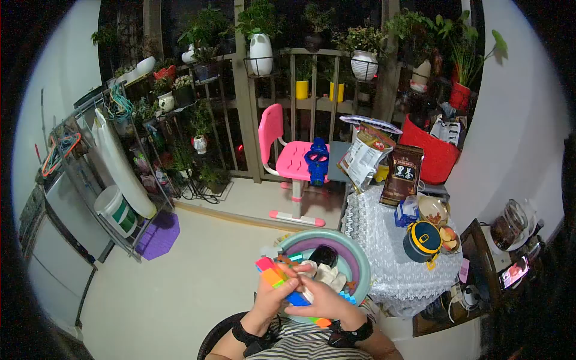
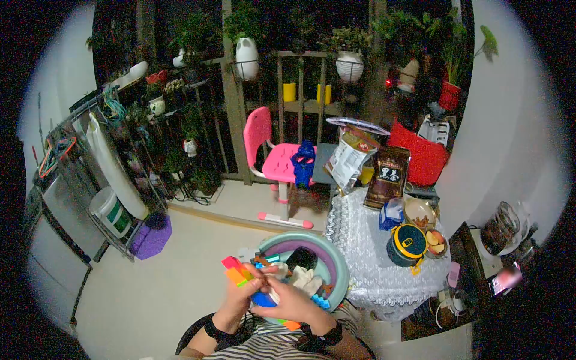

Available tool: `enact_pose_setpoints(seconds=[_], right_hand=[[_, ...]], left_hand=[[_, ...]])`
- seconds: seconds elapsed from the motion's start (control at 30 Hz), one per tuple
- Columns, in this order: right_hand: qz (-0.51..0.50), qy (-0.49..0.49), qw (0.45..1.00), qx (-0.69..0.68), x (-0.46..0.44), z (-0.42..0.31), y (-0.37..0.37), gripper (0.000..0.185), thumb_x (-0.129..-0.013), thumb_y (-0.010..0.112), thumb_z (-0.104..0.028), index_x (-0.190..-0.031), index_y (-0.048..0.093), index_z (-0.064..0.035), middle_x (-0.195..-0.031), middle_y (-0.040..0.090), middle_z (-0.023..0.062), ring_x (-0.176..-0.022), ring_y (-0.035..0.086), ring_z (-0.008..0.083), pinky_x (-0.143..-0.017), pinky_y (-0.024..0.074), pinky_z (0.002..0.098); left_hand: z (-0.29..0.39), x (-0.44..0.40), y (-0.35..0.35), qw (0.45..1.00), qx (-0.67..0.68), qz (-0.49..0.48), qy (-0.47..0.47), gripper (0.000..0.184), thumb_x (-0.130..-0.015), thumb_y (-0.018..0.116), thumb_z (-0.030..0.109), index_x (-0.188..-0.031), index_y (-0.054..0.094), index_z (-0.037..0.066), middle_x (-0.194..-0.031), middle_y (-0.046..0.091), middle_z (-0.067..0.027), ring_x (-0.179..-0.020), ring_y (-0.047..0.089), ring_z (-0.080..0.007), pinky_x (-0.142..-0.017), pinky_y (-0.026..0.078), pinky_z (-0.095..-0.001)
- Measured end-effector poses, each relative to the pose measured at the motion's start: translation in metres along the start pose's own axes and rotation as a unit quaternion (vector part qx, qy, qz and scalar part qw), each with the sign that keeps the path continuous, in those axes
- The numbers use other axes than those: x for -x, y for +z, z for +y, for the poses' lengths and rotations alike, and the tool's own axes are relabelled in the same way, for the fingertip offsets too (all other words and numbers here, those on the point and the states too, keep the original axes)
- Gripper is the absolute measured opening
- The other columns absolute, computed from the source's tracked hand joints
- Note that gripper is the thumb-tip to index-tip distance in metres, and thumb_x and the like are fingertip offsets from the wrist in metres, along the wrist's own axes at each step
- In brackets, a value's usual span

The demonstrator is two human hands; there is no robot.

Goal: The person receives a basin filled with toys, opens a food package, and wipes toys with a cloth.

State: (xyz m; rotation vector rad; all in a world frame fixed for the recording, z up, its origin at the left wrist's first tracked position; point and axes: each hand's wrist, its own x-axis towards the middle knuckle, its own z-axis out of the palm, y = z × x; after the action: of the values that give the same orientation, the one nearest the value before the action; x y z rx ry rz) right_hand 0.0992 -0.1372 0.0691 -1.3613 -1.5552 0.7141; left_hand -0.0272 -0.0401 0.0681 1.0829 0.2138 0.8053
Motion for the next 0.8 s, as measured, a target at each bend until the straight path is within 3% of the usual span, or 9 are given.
enact_pose_setpoints(seconds=[0.07,0.1,0.23,0.4,0.47,0.57,0.6,0.7,0.8], right_hand=[[-0.055,0.062,0.996,0.028,0.002,0.001,-0.009,0.065,-0.074,0.079,-0.033,-0.123,0.049,-0.0045,-0.107,0.061,0.0119,-0.099,0.06,0.0217,-0.086,0.0467,0.0339],[-0.111,0.119,0.985,0.059,0.004,0.001,-0.01,0.065,-0.074,0.078,-0.039,-0.123,0.049,-0.0058,-0.106,0.062,0.0131,-0.097,0.062,0.0248,-0.085,0.0476,0.0347],[-0.042,0.08,0.996,0.01,0.008,0.015,-0.011,0.062,-0.075,0.079,-0.037,-0.118,0.05,-0.0045,-0.104,0.062,0.0113,-0.097,0.061,0.0208,-0.083,0.0475,0.0315],[0.116,0.092,0.957,-0.251,0.014,0.024,-0.028,0.058,-0.073,0.078,-0.002,-0.122,0.049,-0.0038,-0.11,0.06,0.0073,-0.103,0.057,0.0153,-0.09,0.0471,0.031],[0.217,0.124,0.926,-0.283,0.019,0.025,-0.039,0.051,-0.076,0.072,-0.001,-0.122,0.05,-0.0026,-0.108,0.06,0.0069,-0.098,0.059,0.0153,-0.087,0.0484,0.0299],[0.306,0.096,0.889,-0.328,0.021,0.026,-0.05,0.044,-0.08,0.067,-0.003,-0.121,0.051,-0.0023,-0.105,0.061,0.0065,-0.094,0.059,0.0146,-0.084,0.049,0.0288],[0.359,0.049,0.865,-0.347,0.019,0.026,-0.052,0.041,-0.082,0.065,-0.005,-0.12,0.051,-0.0024,-0.104,0.061,0.0064,-0.092,0.059,0.0141,-0.082,0.0491,0.028],[0.382,0.028,0.873,-0.303,0.017,0.012,-0.056,0.036,-0.084,0.062,-0.005,-0.119,0.051,-0.002,-0.104,0.06,0.0067,-0.091,0.059,0.0131,-0.079,0.0483,0.0269],[0.415,0.02,0.881,-0.225,0.008,0.013,-0.047,0.039,-0.088,0.057,-0.007,-0.124,0.046,-0.0006,-0.111,0.057,0.0085,-0.096,0.056,0.0144,-0.084,0.0459,0.0279]], left_hand=[[0.008,-0.004,-0.005,0.994,-0.016,0.092,0.05,0.015,-0.084,0.065,0.014,-0.086,0.052,0.006,-0.066,0.057,-0.0062,-0.102,0.063,-0.0297,-0.092,0.046,-0.0459],[0.007,-0.009,-0.019,0.992,0.011,0.083,0.093,0.017,-0.085,0.064,0.017,-0.086,0.05,0.006,-0.067,0.056,-0.0066,-0.099,0.063,-0.029,-0.091,0.045,-0.0463],[0.009,-0.011,-0.023,0.987,0.041,0.085,0.132,0.019,-0.084,0.065,0.02,-0.086,0.049,0.008,-0.071,0.057,-0.0075,-0.096,0.062,-0.0277,-0.093,0.044,-0.0453],[0.004,-0.007,-0.035,0.986,0.102,0.008,0.13,0.027,-0.083,0.066,0.031,-0.091,0.053,0.008,-0.093,0.064,-0.0155,-0.101,0.061,-0.0292,-0.096,0.043,-0.0437],[0.009,-0.001,-0.033,0.986,0.148,-0.076,0.02,0.054,-0.079,0.067,0.044,-0.112,0.056,0.003,-0.118,0.059,-0.023,-0.111,0.058,-0.0315,-0.1,0.041,-0.0434],[0.006,0.014,-0.043,0.969,0.114,-0.187,-0.113,0.082,-0.075,0.067,0.052,-0.13,0.046,-0.005,-0.132,0.049,-0.0253,-0.12,0.052,-0.0318,-0.104,0.038,-0.042],[0.006,0.014,-0.042,0.947,0.156,-0.242,-0.142,0.084,-0.076,0.069,0.043,-0.133,0.04,-0.012,-0.134,0.048,-0.0229,-0.122,0.051,-0.0283,-0.105,0.037,-0.0405],[0.014,0.013,-0.023,0.927,-0.042,-0.289,-0.235,0.06,-0.092,0.056,0.02,-0.144,0.031,0.003,-0.121,0.057,-0.0134,-0.109,0.057,-0.0183,-0.085,0.049,-0.0268],[-0.005,0.011,-0.008,0.926,-0.091,-0.277,-0.24,0.055,-0.097,0.049,0.018,-0.146,0.027,0.008,-0.108,0.059,-0.0096,-0.089,0.059,-0.013,-0.071,0.047,-0.0209]])
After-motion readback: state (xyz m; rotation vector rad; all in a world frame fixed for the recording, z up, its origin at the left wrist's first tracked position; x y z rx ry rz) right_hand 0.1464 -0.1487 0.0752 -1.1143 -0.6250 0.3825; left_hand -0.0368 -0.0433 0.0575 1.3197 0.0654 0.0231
